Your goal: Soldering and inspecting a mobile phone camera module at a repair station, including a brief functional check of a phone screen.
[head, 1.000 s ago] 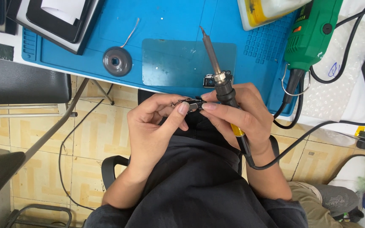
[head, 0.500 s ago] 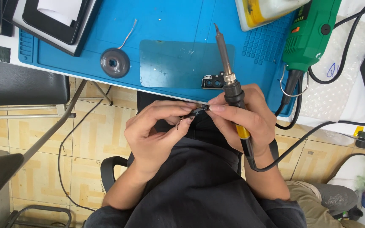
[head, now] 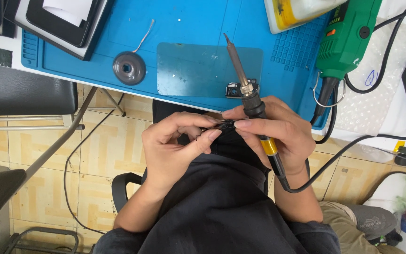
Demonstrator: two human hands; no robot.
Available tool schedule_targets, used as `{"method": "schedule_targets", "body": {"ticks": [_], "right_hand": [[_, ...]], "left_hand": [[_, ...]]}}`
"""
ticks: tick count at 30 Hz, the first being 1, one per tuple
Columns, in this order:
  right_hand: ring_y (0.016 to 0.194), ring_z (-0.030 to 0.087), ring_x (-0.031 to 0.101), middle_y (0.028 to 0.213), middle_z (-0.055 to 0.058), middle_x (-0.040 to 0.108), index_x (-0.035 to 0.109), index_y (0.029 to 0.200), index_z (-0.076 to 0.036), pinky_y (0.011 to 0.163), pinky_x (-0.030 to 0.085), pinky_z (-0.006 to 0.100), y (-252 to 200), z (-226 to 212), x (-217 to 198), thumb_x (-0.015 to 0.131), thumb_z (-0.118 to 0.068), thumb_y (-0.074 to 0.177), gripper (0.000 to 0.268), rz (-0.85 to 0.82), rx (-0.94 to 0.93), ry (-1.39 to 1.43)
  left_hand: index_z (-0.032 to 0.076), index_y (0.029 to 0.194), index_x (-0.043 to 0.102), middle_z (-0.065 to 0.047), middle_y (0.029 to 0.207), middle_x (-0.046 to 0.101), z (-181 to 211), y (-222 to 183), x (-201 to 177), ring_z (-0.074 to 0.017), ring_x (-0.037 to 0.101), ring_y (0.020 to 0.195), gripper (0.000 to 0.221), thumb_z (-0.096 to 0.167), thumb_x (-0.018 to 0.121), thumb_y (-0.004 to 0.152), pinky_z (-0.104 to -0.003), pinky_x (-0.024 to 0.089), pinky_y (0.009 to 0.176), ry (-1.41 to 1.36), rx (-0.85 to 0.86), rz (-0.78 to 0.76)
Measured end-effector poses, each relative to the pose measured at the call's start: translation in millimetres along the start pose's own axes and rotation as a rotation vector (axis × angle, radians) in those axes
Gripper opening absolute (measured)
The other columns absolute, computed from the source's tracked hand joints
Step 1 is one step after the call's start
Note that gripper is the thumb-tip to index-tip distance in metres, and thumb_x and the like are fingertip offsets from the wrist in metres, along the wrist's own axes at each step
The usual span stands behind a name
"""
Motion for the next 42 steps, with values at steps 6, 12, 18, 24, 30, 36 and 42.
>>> {"method": "schedule_targets", "body": {"ticks": [6,12,18,24,30,36,42], "right_hand": [[0.08,0.026,0.062,0.09,0.018,0.059,0.047,0.094,-0.006,0.074,0.049,0.033,5,-6,-4,0.057,-0.002,0.08,0.017,0.039,-0.019,0.013],[0.08,0.029,0.063,0.091,0.021,0.059,0.047,0.093,-0.005,0.073,0.05,0.034,6,-5,-3,0.055,-0.003,0.081,0.015,0.027,-0.026,0.049],[0.078,0.027,0.063,0.086,0.02,0.059,0.047,0.09,-0.006,0.076,0.049,0.034,4,-3,-4,0.056,-0.003,0.079,0.014,0.05,0.022,0.054],[0.079,0.026,0.062,0.086,0.019,0.058,0.046,0.093,-0.008,0.072,0.05,0.032,-1,1,-5,0.058,-0.006,0.078,0.019,0.05,0.01,0.103],[0.077,0.028,0.062,0.086,0.021,0.055,0.046,0.095,-0.007,0.066,0.056,0.031,-9,2,-10,0.064,-0.01,0.073,0.029,0.101,-0.028,0.185],[0.076,0.024,0.062,0.087,0.02,0.055,0.046,0.092,-0.012,0.068,0.056,0.03,-18,-9,-8,0.064,0.0,0.072,0.029,0.121,0.042,0.133],[0.074,0.02,0.058,0.083,0.019,0.05,0.044,0.094,-0.012,0.064,0.058,0.029,-24,-20,-17,0.057,0.002,0.074,0.028,0.295,0.016,0.295]], "left_hand": [[0.001,0.083,0.058,-0.011,0.082,0.062,-11,-1,1,-0.0125,0.057,0.048,0.013,0.001,0.063,0.072,-0.015,0.047,0.05,-0.089,-0.107,-0.02],[0.002,0.084,0.058,-0.011,0.083,0.062,-10,-1,2,-0.0128,0.057,0.048,0.011,0.002,0.062,0.073,-0.015,0.048,0.05,-0.106,-0.101,-0.03],[0.001,0.084,0.058,-0.01,0.084,0.062,-11,-2,2,-0.0128,0.058,0.047,0.01,0.002,0.061,0.075,-0.016,0.048,0.052,-0.112,-0.099,-0.041],[0.002,0.087,0.057,-0.013,0.085,0.062,-13,-3,5,-0.0135,0.056,0.048,0.01,0.003,0.058,0.077,-0.017,0.048,0.05,-0.198,-0.104,-0.067],[0.004,0.087,0.058,-0.011,0.084,0.061,10,-3,5,-0.0124,0.056,0.05,0.01,0.003,0.059,0.078,-0.016,0.046,0.052,-0.059,0.074,-0.055],[0.001,0.087,0.057,-0.011,0.085,0.062,39,-9,12,-0.0176,0.063,0.077,0.012,-0.002,0.06,0.076,-0.021,0.053,0.071,0.049,0.238,-0.105],[0.003,0.086,0.055,-0.014,0.084,0.061,51,-18,13,-0.014,0.062,0.067,0.019,0.001,0.067,0.071,-0.017,0.05,0.055,0.058,0.308,-0.022]]}}
Point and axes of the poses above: each hand's wrist, its own y-axis towards the middle knuckle, its own x-axis out of the palm, z = x × y, the point moved 9 cm from there along y, towards the middle knuckle
